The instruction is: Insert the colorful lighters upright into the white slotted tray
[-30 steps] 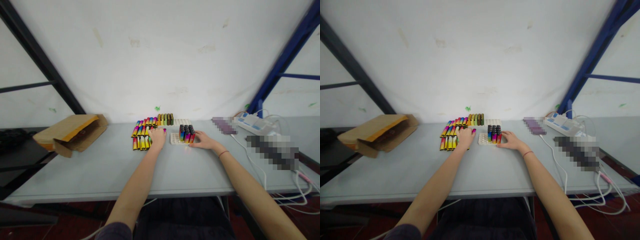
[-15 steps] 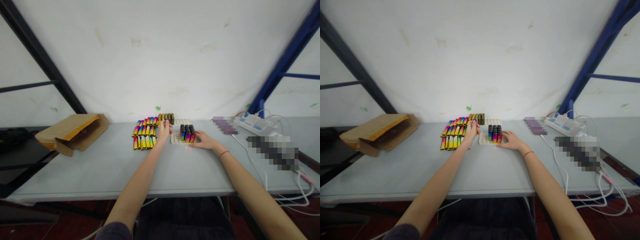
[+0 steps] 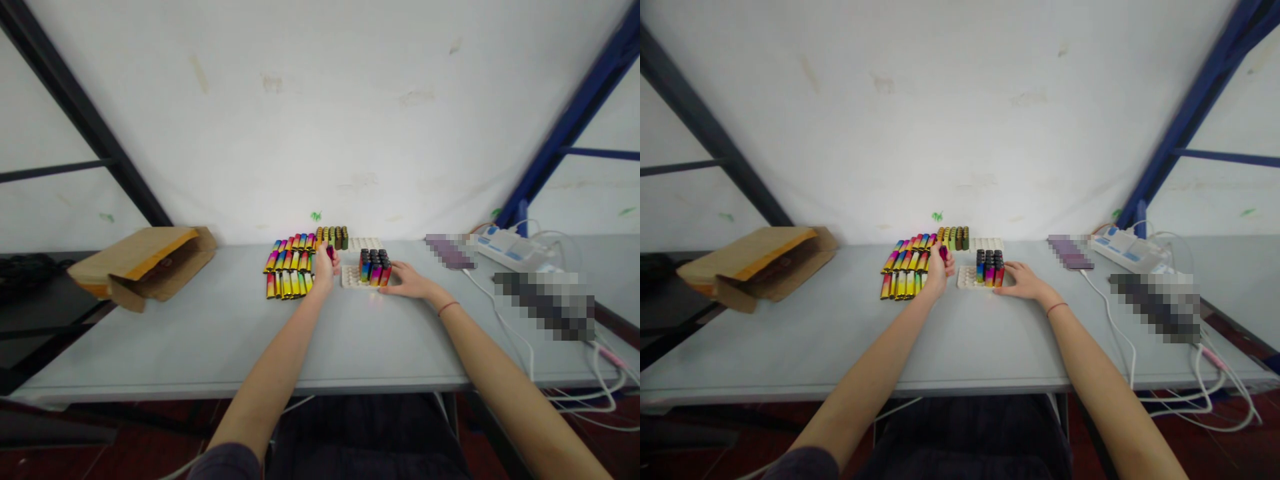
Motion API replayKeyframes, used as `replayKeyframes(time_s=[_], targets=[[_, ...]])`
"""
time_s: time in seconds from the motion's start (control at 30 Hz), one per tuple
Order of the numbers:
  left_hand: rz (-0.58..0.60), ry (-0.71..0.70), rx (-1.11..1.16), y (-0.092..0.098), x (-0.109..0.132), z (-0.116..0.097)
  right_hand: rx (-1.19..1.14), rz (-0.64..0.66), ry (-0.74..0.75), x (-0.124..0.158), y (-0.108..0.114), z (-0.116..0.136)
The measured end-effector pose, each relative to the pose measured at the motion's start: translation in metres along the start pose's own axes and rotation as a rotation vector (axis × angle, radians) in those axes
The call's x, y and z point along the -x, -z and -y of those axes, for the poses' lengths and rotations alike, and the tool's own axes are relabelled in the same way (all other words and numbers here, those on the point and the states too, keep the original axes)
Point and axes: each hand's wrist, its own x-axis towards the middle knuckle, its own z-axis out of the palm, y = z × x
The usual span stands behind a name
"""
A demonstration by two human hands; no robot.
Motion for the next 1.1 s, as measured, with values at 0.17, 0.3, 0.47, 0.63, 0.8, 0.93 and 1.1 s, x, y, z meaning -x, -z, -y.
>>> replayKeyframes(time_s=[0.17, 0.3, 0.47, 0.63, 0.8, 0.93, 1.1], targets=[[-0.093, -0.022, -0.002, 0.0022, -0.0009, -0.0029, 0.005, -0.012, 0.016, -0.0010, -0.0017, -0.0028], [-0.102, -0.027, 0.013, 0.0032, -0.0016, -0.0043, 0.006, -0.019, 0.020, -0.0015, -0.0032, -0.0052], [-0.111, -0.032, 0.032, 0.0030, -0.0016, -0.0022, -0.002, -0.019, 0.015, -0.0008, -0.0022, -0.0032], [-0.098, 0.000, 0.055, 0.0043, -0.0014, 0.0003, -0.010, -0.020, 0.015, -0.0002, -0.0014, -0.0022], [-0.081, 0.033, 0.032, 0.0037, -0.0012, -0.0020, 0.001, -0.024, 0.029, -0.0002, -0.0011, -0.0026], [-0.093, 0.026, 0.022, 0.0022, -0.0006, -0.0041, 0.016, -0.011, 0.016, -0.0002, -0.0003, -0.0006], [-0.060, -0.015, -0.033, 0.0021, -0.0017, 0.0007, 0.011, -0.004, 0.008, -0.0002, 0.0005, 0.0016]])
